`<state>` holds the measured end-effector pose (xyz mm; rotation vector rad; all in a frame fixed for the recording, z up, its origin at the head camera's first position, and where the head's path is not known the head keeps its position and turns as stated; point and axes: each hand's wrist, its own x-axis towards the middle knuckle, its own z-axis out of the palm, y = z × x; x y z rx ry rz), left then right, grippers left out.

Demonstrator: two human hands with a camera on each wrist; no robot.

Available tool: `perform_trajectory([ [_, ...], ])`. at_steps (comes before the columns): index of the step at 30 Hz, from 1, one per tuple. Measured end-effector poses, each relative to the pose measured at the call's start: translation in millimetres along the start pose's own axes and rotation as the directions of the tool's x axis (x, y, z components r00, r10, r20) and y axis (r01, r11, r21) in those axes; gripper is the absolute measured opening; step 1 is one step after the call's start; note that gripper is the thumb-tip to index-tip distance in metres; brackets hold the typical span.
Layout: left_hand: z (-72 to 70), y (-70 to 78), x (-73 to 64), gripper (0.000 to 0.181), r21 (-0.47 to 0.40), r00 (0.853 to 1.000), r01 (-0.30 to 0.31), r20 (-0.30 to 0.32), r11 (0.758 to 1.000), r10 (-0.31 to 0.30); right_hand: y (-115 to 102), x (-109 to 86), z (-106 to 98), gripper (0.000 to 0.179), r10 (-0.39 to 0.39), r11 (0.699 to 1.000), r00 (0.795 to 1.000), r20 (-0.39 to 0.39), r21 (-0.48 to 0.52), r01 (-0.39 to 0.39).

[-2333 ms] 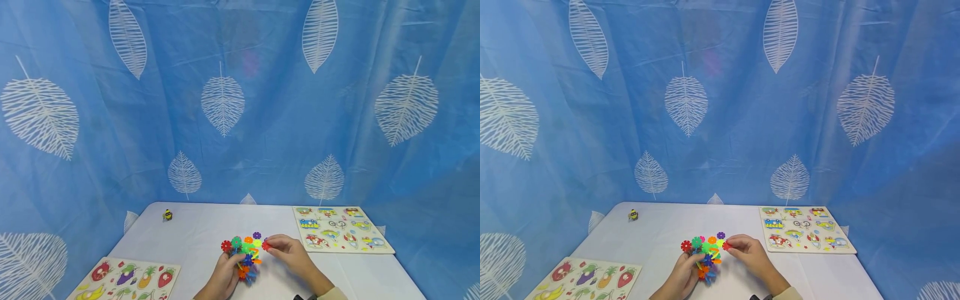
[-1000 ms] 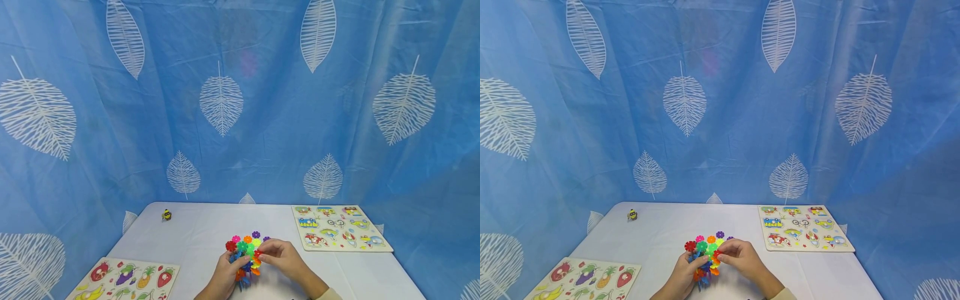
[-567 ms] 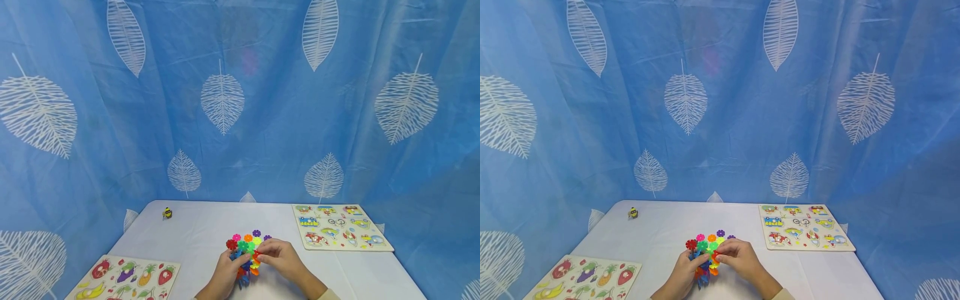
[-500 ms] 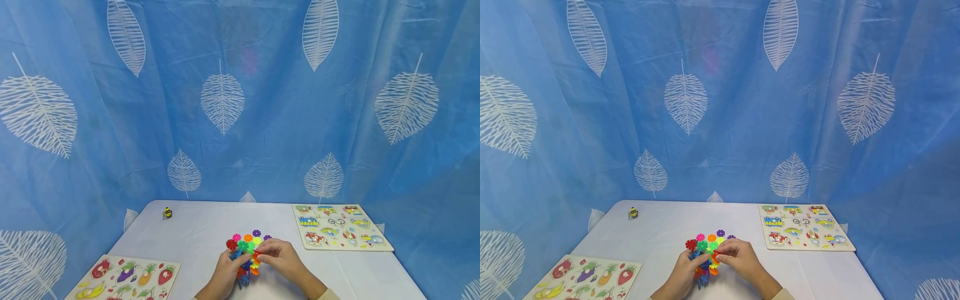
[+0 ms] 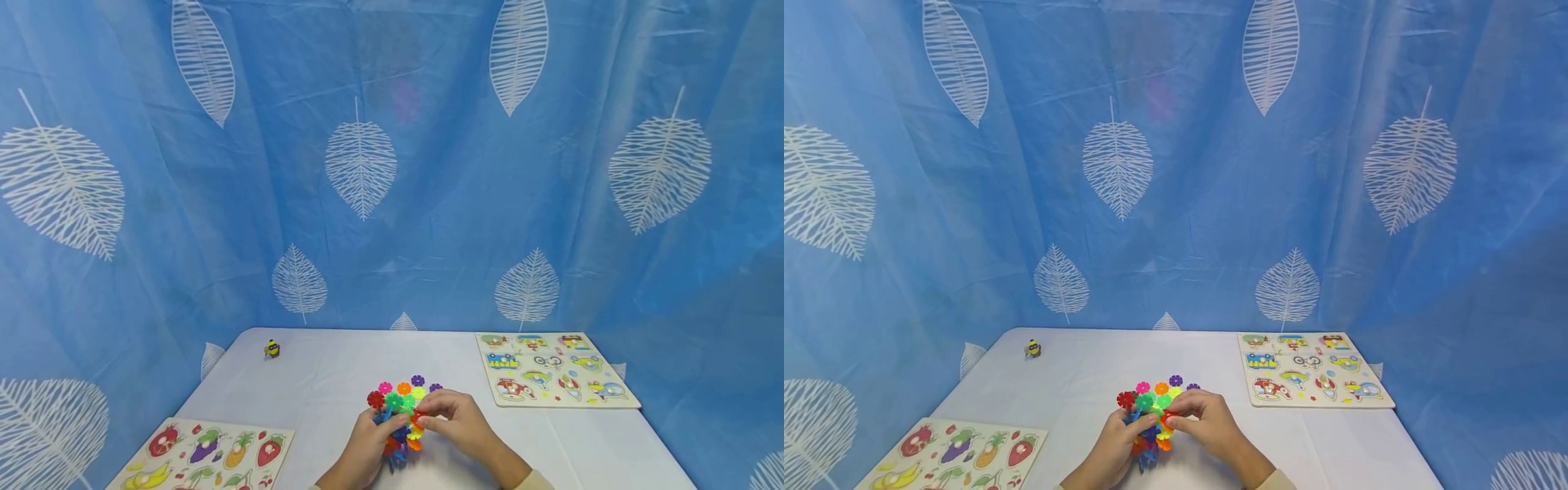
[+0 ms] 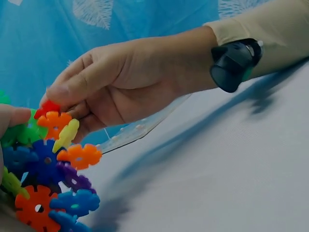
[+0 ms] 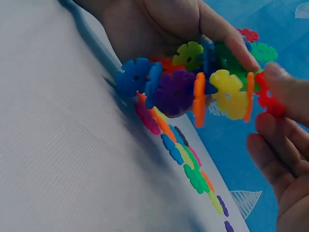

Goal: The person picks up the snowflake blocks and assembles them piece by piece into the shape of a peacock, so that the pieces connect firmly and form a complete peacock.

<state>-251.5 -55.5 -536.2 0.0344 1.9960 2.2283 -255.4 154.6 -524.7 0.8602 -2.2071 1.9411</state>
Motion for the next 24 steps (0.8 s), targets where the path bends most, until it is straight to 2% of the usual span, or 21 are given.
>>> perform_trajectory([
  [3, -1.4, -0.8, 1.3, 0.073, -0.011, 0.999, 0.014, -0.034, 1.0, -0.015, 4, 0.4, 0, 0.016, -0.037, 0.997, 0.999, -0.026, -0.074, 0.035],
  [5, -1.9, 0.1, 2.1, 0.077, -0.058, 0.999, 0.022, -0.048, 0.998, -0.025, 9, 0.5, -2, 0.017, -0.058, 0.988, 0.996, -0.068, -0.144, 0.048],
  [8, -3.5, 0.9, 3.8, 0.087, -0.137, 0.996, 0.025, -0.077, 0.99, -0.036, 18, 0.6, -6, 0.017, -0.081, 0.96, 0.988, -0.132, -0.277, 0.042],
  [10, -4.7, 2.1, 5.0, 0.091, -0.196, 0.996, 0.028, -0.081, 0.98, -0.044, 24, 0.4, -10, 0.018, -0.084, 0.93, 0.986, -0.145, -0.367, 0.025],
  [13, -6.6, 2.8, 7.1, 0.087, -0.244, 0.995, 0.038, -0.084, 0.969, -0.061, 31, -0.9, -14, 0.027, -0.045, 0.861, 0.994, -0.097, -0.508, -0.011],
  [17, -7.0, 3.9, 8.2, 0.079, -0.264, 0.994, 0.046, -0.088, 0.963, -0.072, 36, -2.2, -17, 0.043, 0.048, 0.728, 0.999, -0.017, -0.684, -0.047],
  [21, -6.0, 2.9, 7.3, 0.079, -0.279, 0.992, 0.046, -0.099, 0.959, -0.076, 39, -2.7, -19, 0.05, 0.11, 0.603, 0.994, -0.002, -0.795, -0.068],
  [22, -6.0, 2.3, 7.1, 0.078, -0.282, 0.993, 0.047, -0.095, 0.958, -0.077, 40, -3.1, -19, 0.05, 0.117, 0.578, 0.993, 0.001, -0.813, -0.068],
  [24, -6.5, 0.2, 5.8, 0.075, -0.284, 0.994, 0.044, -0.08, 0.958, -0.07, 42, -4.1, -18, 0.047, 0.13, 0.552, 0.992, 0.005, -0.831, -0.068],
])
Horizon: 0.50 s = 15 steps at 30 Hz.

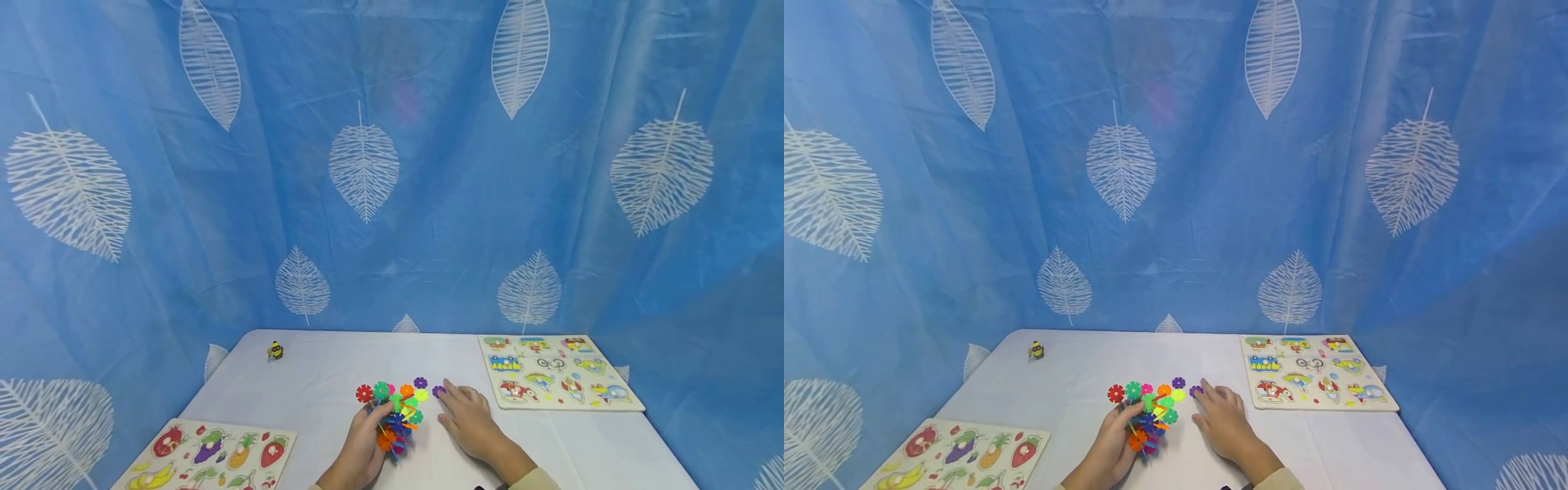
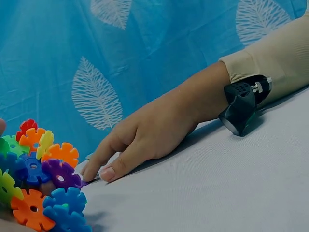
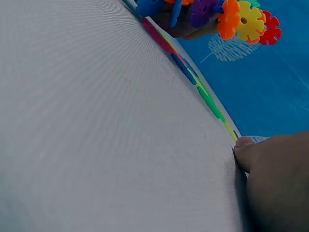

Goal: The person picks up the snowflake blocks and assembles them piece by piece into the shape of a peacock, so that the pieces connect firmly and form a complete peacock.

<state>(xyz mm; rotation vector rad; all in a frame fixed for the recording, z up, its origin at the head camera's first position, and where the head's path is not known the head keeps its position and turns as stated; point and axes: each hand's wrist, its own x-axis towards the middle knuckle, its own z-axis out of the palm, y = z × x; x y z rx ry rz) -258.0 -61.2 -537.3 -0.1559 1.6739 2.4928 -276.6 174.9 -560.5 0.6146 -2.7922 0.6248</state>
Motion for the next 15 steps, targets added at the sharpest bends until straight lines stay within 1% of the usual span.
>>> perform_trajectory([
  [2, -0.9, -0.5, 0.2, 0.071, -0.006, 1.0, -0.001, 0.018, 1.0, 0.001, 0.8, 0.6, 1.6, 0.042, 0.005, 1.0, 1.0, -0.006, -0.009, -0.005],
  [3, -1.2, -0.6, 0.2, 0.069, -0.009, 1.0, -0.001, 0.023, 1.0, 0.001, 1.5, 0.8, 2.5, 0.036, 0.008, 1.0, 1.0, -0.023, 0.001, -0.008],
  [4, -1.5, -0.9, 0.1, 0.069, -0.008, 1.0, -0.004, 0.027, 1.0, 0.004, 2.1, 1.1, 3.0, 0.028, 0.005, 1.0, 0.999, -0.047, 0.02, -0.005],
  [6, -0.6, -1.0, 0.4, 0.069, -0.016, 1.0, -0.007, 0.014, 1.0, 0.007, 2.7, 2.1, 3.2, 0.012, -0.003, 0.998, 0.995, -0.104, 0.069, 0.011],
  [7, 0.2, -1.1, 0.3, 0.07, -0.016, 1.0, -0.004, 0.005, 1.0, 0.004, 3.2, 1.7, 3.5, 0.008, -0.008, 0.995, 0.992, -0.13, 0.097, 0.021],
  [9, 1.7, -1.9, -0.7, 0.074, -0.008, 1.0, -0.003, -0.014, 1.0, 0.003, 3.5, 0.9, 3.1, 0.016, -0.027, 0.987, 0.985, -0.171, 0.153, 0.053],
  [11, 3.3, -2.0, -0.9, 0.078, 0.008, 1.0, -0.002, -0.028, 1.0, 0.002, 3.0, 0.5, 2.1, 0.02, -0.041, 0.977, 0.983, -0.181, 0.199, 0.078],
  [15, 4.7, -2.1, -0.6, 0.083, 0.057, 1.0, -0.012, -0.016, 0.998, 0.013, 3.0, 0.5, 1.6, 0.024, -0.036, 0.942, 0.982, -0.186, 0.321, 0.095],
])
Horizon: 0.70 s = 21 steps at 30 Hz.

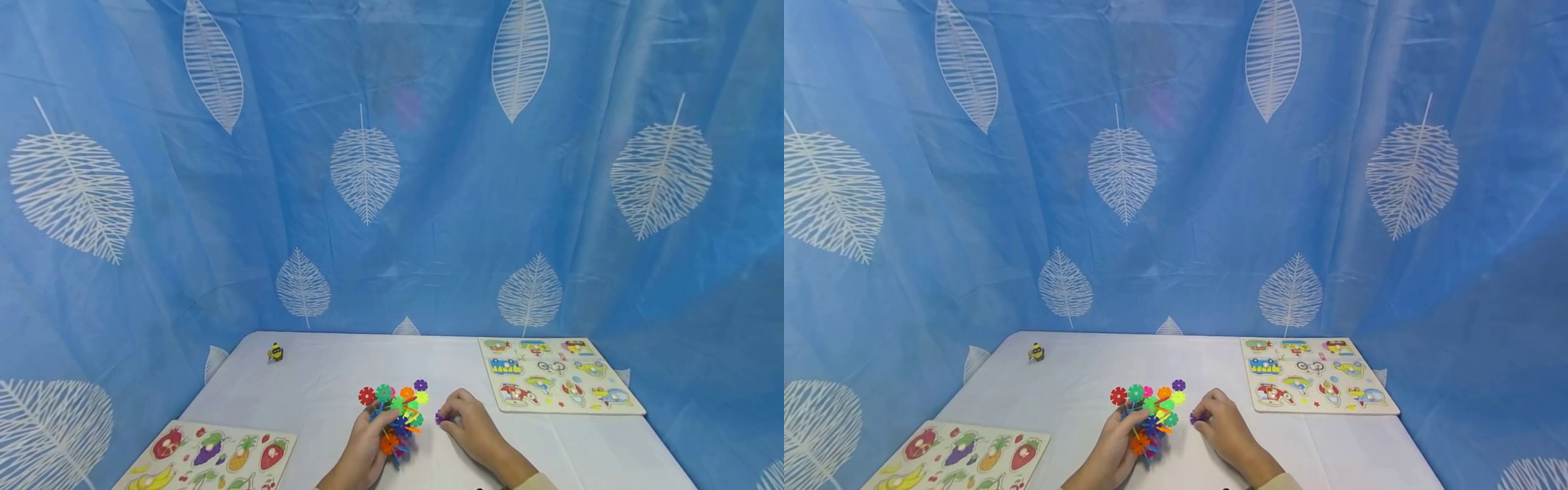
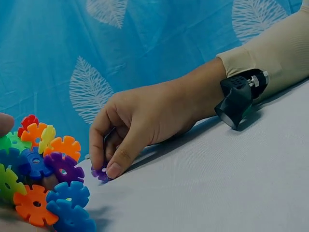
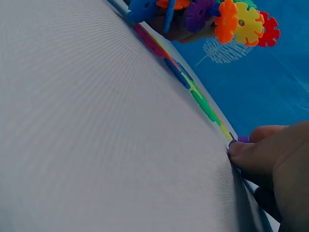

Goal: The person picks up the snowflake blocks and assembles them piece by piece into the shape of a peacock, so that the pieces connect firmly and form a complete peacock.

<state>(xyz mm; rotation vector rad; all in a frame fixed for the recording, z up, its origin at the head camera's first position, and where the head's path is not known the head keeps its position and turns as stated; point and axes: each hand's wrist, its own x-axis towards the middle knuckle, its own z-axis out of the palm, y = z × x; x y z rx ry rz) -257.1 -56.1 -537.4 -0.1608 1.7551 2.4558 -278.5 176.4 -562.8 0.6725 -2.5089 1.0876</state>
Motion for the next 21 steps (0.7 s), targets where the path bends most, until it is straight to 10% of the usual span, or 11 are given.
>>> perform_trajectory([
  [6, 0.7, -3.4, 1.8, 0.082, 0.059, 0.999, -0.032, 0.026, 0.998, 0.03, -2, 2.5, -2, 0.017, 0.071, 0.966, 0.997, -0.02, 0.251, -0.064],
  [11, 2.7, -5.7, 1.1, 0.078, 0.147, 0.998, -0.052, 0.034, 0.988, 0.048, -10, 5.6, -13, 0.01, 0.122, 0.861, 0.992, -0.017, 0.499, -0.098],
  [21, 7.9, -5.7, -2.2, 0.071, 0.273, 0.997, -0.075, 0.005, 0.959, 0.077, -26, 9.6, -20, 0.017, -0.013, 0.772, 1.0, 0.003, 0.635, 0.008],
])
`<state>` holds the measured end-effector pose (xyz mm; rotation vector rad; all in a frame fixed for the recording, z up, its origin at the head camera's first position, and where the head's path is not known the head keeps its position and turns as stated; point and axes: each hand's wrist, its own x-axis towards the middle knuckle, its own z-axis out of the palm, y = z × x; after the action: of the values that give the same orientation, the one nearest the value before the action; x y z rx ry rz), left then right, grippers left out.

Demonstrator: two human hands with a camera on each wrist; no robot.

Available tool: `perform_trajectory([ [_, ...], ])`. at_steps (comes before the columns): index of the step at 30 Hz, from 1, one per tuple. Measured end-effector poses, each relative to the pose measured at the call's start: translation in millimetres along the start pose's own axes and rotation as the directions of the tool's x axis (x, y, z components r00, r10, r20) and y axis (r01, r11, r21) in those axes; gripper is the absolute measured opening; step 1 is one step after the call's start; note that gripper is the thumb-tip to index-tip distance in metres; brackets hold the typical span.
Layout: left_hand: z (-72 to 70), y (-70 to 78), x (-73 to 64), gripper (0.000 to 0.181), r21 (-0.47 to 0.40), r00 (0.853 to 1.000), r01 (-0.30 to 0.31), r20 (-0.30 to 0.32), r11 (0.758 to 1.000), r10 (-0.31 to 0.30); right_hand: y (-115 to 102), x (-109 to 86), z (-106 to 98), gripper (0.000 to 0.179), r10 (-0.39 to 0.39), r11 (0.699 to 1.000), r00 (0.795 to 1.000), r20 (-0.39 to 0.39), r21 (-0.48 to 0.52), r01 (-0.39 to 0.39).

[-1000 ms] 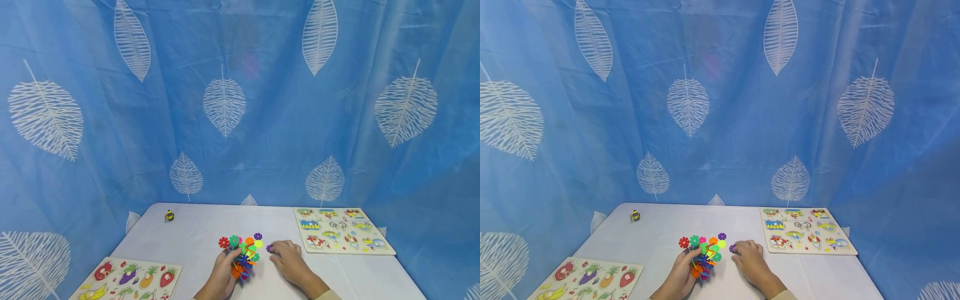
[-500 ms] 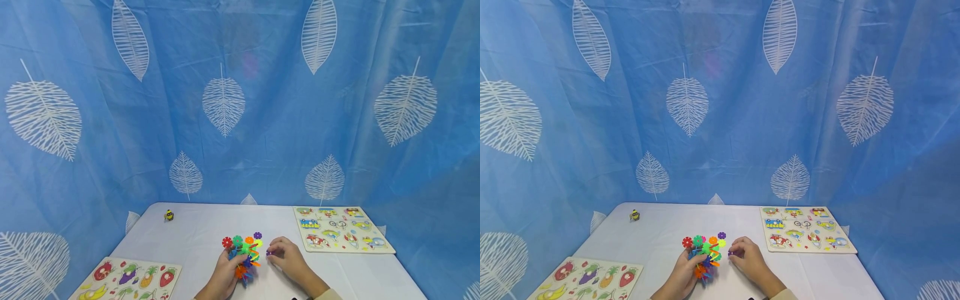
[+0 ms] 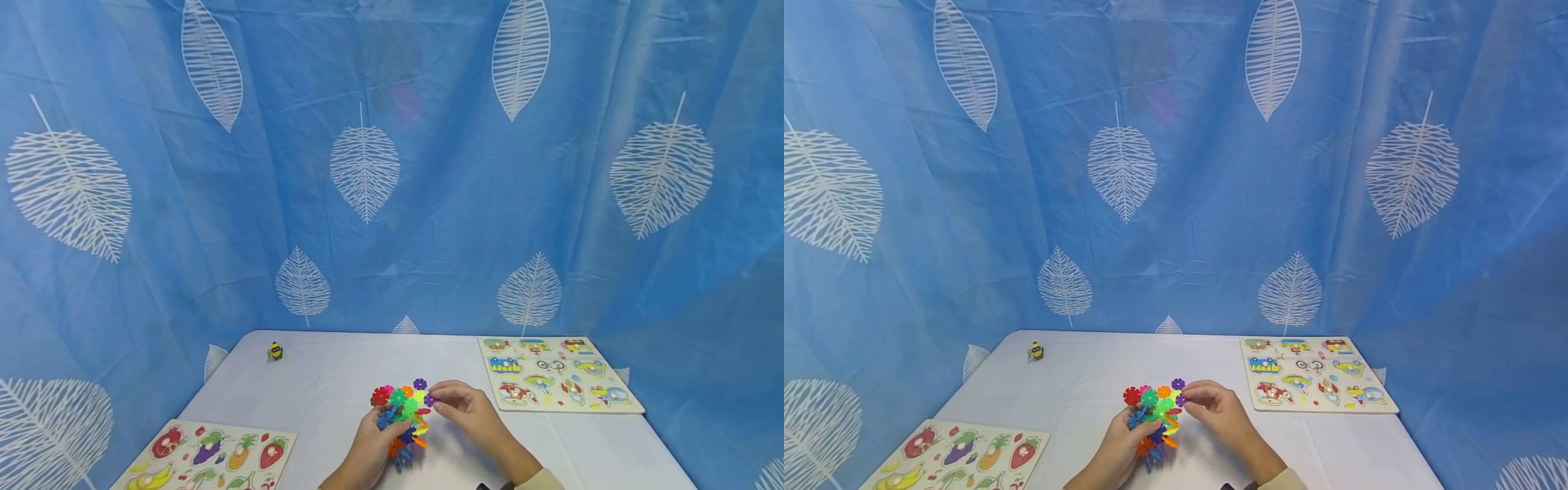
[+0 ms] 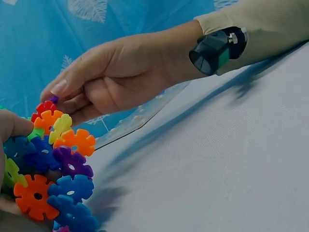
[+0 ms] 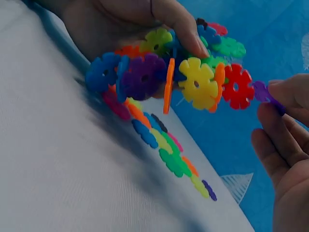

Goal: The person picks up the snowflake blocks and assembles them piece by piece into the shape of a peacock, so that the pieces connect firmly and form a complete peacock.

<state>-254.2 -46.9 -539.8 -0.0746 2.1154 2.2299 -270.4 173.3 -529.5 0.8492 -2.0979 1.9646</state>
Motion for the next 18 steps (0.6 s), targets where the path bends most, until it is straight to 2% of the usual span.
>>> perform_trajectory([
  [4, -0.3, 0.5, -1.4, 0.068, 0.005, 1.0, -0.004, 0.019, 1.0, 0.004, -3.1, 0.8, 3.5, 0.018, -0.058, 0.997, 0.997, 0.052, 0.05, 0.055],
  [8, -1.3, 2.1, -2.6, 0.064, 0.0, 0.998, -0.014, 0.054, 1.0, 0.014, -4.1, 1.5, 5.9, 0.017, -0.095, 0.995, 0.992, 0.083, 0.05, 0.091],
  [14, -4.3, 1.6, -4.0, 0.066, 0.052, 0.994, -0.047, 0.104, 0.998, 0.042, -6.0, 1.6, 7.9, 0.016, -0.116, 0.993, 0.99, 0.083, 0.019, 0.115],
  [18, -6.7, -0.1, -6.2, 0.064, 0.059, 0.986, -0.096, 0.141, 0.994, 0.087, -9.3, 1.6, 9.3, 0.016, -0.106, 0.994, 0.991, 0.084, 0.005, 0.106],
])
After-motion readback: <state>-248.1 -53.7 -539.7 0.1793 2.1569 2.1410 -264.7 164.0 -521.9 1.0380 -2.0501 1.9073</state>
